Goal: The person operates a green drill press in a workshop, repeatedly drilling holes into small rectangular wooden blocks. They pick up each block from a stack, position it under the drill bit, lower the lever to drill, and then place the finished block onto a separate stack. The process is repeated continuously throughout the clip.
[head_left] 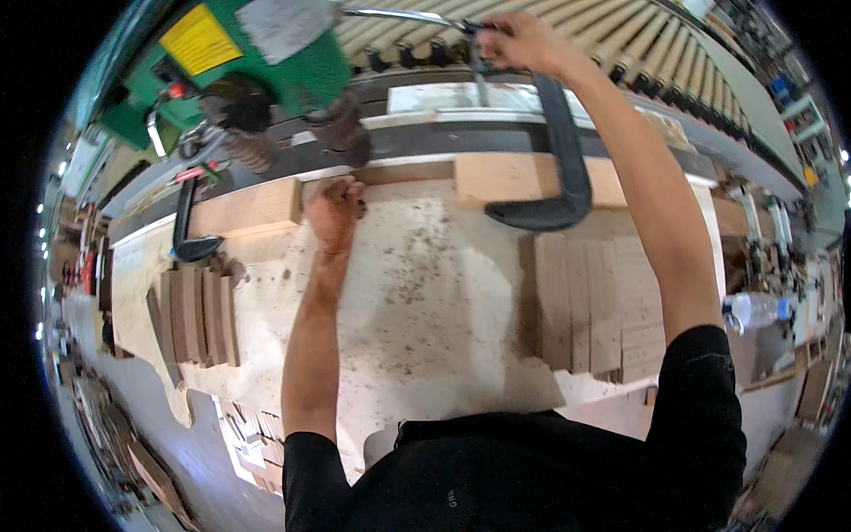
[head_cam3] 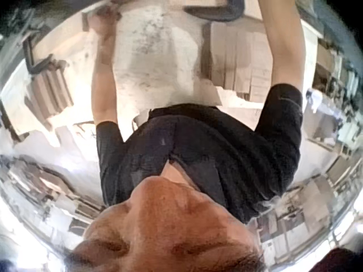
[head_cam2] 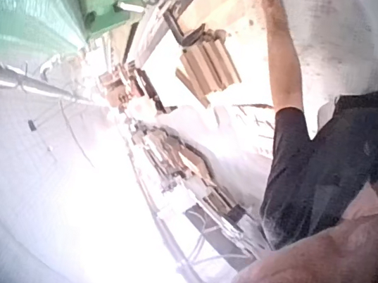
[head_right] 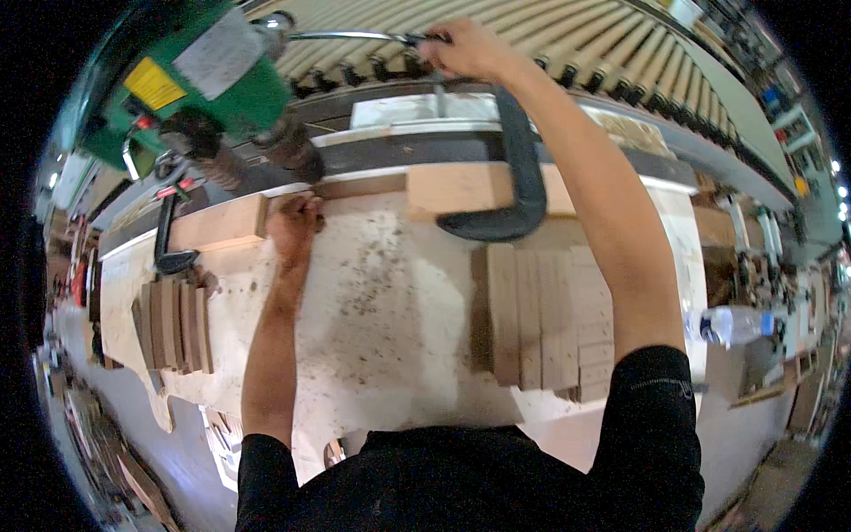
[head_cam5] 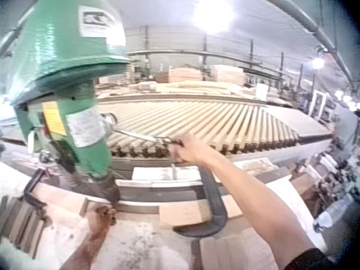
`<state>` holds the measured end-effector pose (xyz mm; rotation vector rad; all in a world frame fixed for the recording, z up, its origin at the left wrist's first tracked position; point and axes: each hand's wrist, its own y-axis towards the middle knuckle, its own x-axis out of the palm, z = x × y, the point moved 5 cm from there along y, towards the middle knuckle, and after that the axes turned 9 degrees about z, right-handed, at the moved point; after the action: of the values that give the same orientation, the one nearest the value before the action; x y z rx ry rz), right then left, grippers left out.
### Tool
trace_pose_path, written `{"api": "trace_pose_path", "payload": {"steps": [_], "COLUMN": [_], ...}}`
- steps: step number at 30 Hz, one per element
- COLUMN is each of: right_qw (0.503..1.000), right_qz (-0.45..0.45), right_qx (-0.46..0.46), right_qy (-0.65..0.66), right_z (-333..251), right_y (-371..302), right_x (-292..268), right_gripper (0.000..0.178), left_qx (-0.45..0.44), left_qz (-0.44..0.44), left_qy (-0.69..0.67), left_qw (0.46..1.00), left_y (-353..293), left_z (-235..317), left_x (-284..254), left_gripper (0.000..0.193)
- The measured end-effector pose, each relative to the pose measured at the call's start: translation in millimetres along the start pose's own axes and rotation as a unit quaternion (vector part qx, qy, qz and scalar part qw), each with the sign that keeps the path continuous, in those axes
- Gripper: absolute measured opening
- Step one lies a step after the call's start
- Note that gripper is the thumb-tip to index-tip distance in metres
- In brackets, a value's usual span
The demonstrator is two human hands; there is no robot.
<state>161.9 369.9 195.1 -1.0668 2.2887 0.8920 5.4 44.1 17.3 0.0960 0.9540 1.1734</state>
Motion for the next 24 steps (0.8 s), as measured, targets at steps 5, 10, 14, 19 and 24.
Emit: {"api": "trace_pose_path", "payload": {"steps": [5, 10, 14, 19, 24], "right_qw": [0.998, 1.0, 0.999, 0.998, 0.997], "right_qz": [0.053, 0.004, 0.008, 0.037, -0.034], "right_qx": [-0.024, 0.006, 0.04, 0.043, 0.067], "right_qy": [0.024, 0.014, 0.023, -0.027, 0.025], "right_z": [57.5, 66.9, 40.4, 51.2, 49.7], "right_y": [9.0, 30.2, 41.5, 37.8, 9.6], "right_x": [71.7, 143.2, 177.6, 172.9, 91.1], "right_gripper": [0.041, 0.046, 0.051, 0.053, 0.047], "left_qx": [0.008, -0.064, 0.094, 0.085, 0.043], "left_qz": [0.019, -0.013, 0.033, 0.023, -0.018], "left_qy": [-0.042, -0.115, 0.002, -0.019, -0.105], "left_qw": [0.999, 0.991, 0.995, 0.996, 0.993], "left_y": [2.9, -1.8, 1.3, 5.9, 4.0], "left_z": [11.7, 5.8, 19.8, 28.9, 13.8], "left_x": [6.6, 9.9, -8.1, -6.1, -1.3], "left_gripper": [0.015, 0.017, 0.01, 0.01, 0.015]}}
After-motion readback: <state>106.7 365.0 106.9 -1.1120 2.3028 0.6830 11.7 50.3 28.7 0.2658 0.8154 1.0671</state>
